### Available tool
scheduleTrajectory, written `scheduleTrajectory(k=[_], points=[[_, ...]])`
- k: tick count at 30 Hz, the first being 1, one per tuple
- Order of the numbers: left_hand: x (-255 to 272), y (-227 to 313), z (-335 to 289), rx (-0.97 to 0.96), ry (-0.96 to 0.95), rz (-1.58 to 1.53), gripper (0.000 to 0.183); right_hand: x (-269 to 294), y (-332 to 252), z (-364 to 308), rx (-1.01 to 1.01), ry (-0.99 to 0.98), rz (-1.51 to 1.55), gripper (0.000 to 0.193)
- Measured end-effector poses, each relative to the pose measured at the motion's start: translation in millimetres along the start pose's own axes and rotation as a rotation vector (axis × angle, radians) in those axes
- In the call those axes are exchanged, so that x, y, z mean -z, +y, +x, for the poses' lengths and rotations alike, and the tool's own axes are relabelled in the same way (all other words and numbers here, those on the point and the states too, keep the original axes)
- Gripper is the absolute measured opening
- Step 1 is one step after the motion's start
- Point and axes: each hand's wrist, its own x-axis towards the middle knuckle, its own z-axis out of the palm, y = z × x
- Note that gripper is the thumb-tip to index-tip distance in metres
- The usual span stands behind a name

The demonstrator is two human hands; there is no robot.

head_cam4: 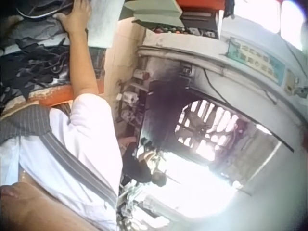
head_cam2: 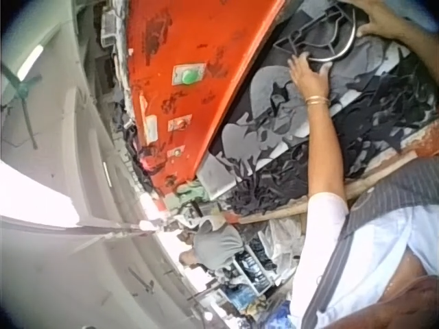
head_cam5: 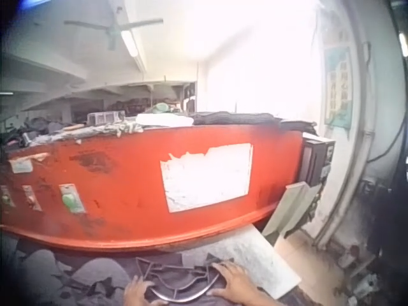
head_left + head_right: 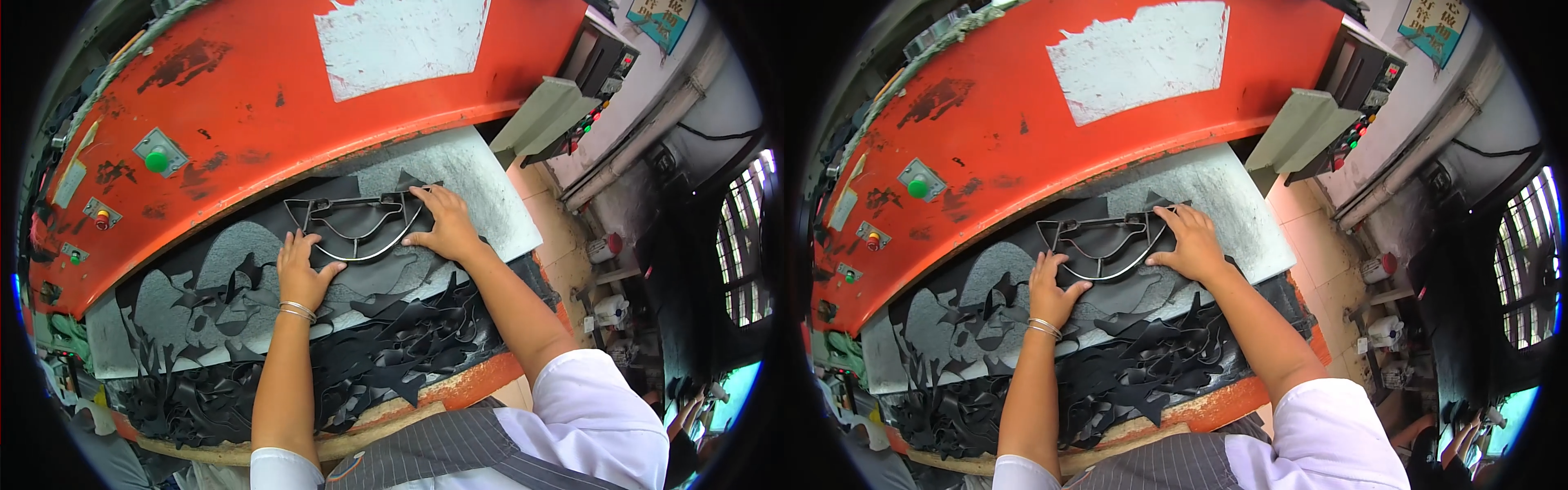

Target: Using a metal die and an industrial hydraulic press to cut shapes out of black material for shoe manufacturing.

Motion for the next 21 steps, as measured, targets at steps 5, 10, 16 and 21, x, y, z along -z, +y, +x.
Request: scheduleTrajectory(k=[5,10,16,21], points=[[-6,-2,1,-0.004,0.026,0.024,0.056,2,-2,2,0.055,0.085,0.054,0.088],[-12,-1,3,-0.005,0.038,0.033,0.053,-1,0,0,0.029,0.138,0.035,0.090],[-20,7,4,0.002,0.028,0.049,0.052,6,-2,-2,-0.062,0.101,0.125,0.092],[-27,5,8,-0.023,0.056,0.047,0.051,7,0,-1,-0.093,0.105,0.129,0.096]])
